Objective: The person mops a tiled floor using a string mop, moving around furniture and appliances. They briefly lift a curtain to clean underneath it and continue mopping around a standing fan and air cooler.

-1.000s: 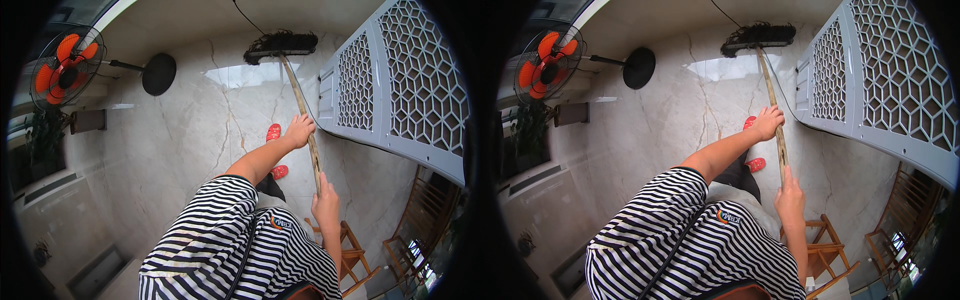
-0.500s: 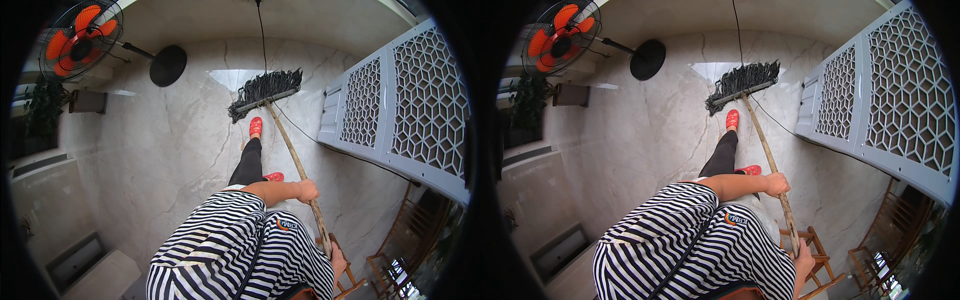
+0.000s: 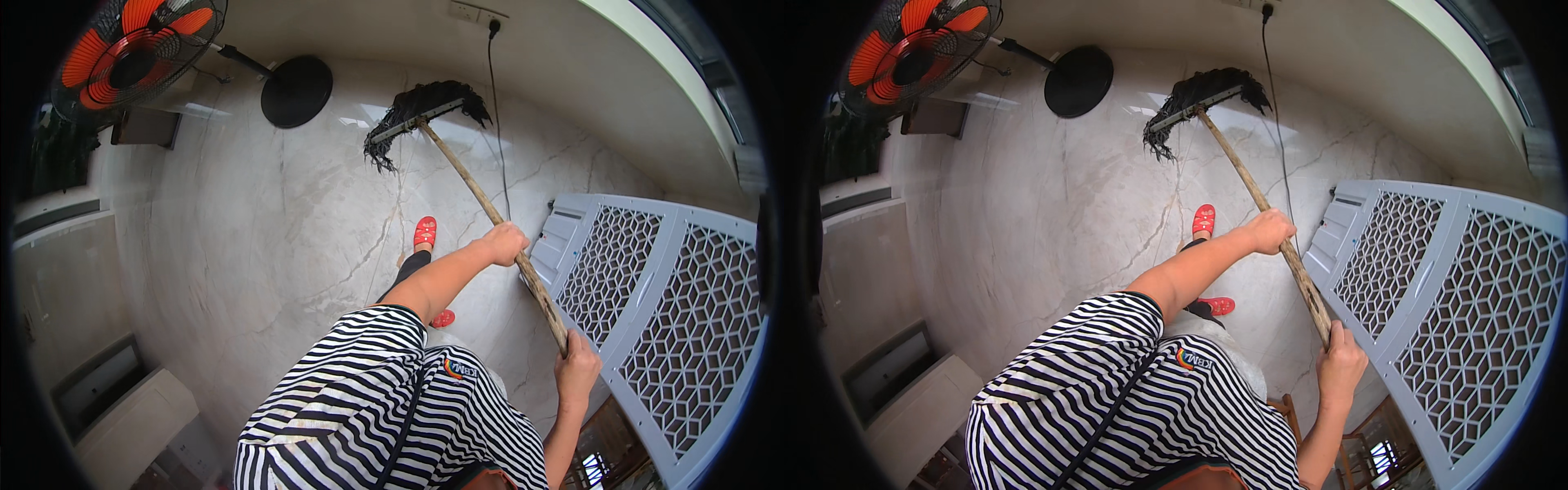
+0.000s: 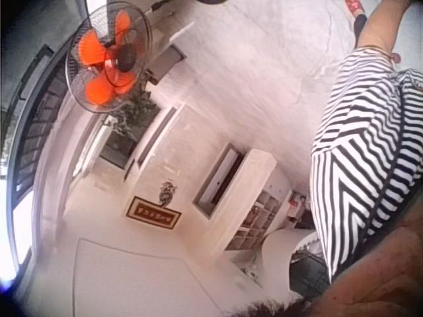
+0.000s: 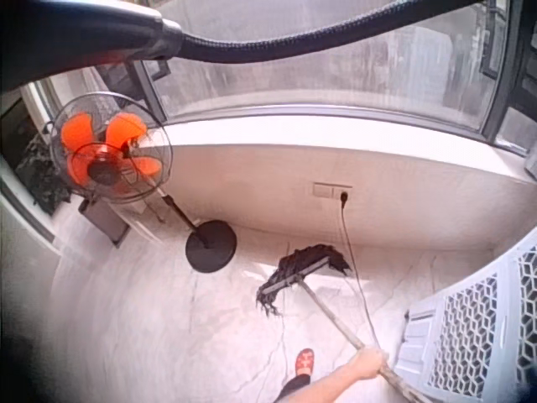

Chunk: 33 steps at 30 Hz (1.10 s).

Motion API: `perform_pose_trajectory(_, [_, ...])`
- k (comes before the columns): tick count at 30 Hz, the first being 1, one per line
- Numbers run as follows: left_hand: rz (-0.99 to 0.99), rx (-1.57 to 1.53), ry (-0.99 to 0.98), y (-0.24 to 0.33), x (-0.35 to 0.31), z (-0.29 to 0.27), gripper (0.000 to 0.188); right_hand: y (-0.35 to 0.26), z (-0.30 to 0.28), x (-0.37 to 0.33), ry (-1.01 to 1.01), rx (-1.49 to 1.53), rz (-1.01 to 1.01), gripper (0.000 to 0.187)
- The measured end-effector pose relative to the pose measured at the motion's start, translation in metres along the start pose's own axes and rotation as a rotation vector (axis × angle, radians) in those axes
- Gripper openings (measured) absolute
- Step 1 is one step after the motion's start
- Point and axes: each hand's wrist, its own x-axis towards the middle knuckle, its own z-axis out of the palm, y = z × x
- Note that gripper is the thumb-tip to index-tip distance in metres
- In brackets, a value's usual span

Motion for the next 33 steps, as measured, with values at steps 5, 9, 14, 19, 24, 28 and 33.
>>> perform_pose_trajectory(5, [-0.157, -0.061, 0.187, -0.03, 0.013, -0.053, 0.009, -0.002, -0.034, 0.077, -0.049, -0.058, -0.141, 0.027])
perform_pose_trajectory(9, [-0.229, -0.077, 0.471, -0.061, 0.015, -0.083, 0.011, -0.008, -0.058, 0.141, -0.052, -0.111, -0.332, 0.026])
perform_pose_trajectory(14, [-0.281, -0.081, 0.657, -0.083, -0.012, -0.106, 0.012, -0.033, -0.071, 0.181, 0.009, -0.172, -0.5, 0.021])
perform_pose_trajectory(19, [-0.394, -0.072, 0.689, -0.099, -0.06, -0.099, 0.014, -0.056, -0.055, 0.194, -0.035, -0.139, -0.647, 0.019])
perform_pose_trajectory(24, [-0.466, -0.12, 0.678, -0.091, -0.102, -0.064, 0.018, -0.069, -0.026, 0.164, -0.083, -0.206, -0.698, 0.011])
perform_pose_trajectory(28, [-0.513, -0.133, 0.653, -0.063, -0.104, -0.032, 0.011, -0.05, -0.019, 0.134, -0.13, -0.243, -0.629, 0.01])
perform_pose_trajectory(33, [-0.394, -0.102, 0.417, -0.023, -0.067, -0.007, 0.01, -0.001, -0.026, 0.085, -0.126, -0.165, -0.45, 0.014])
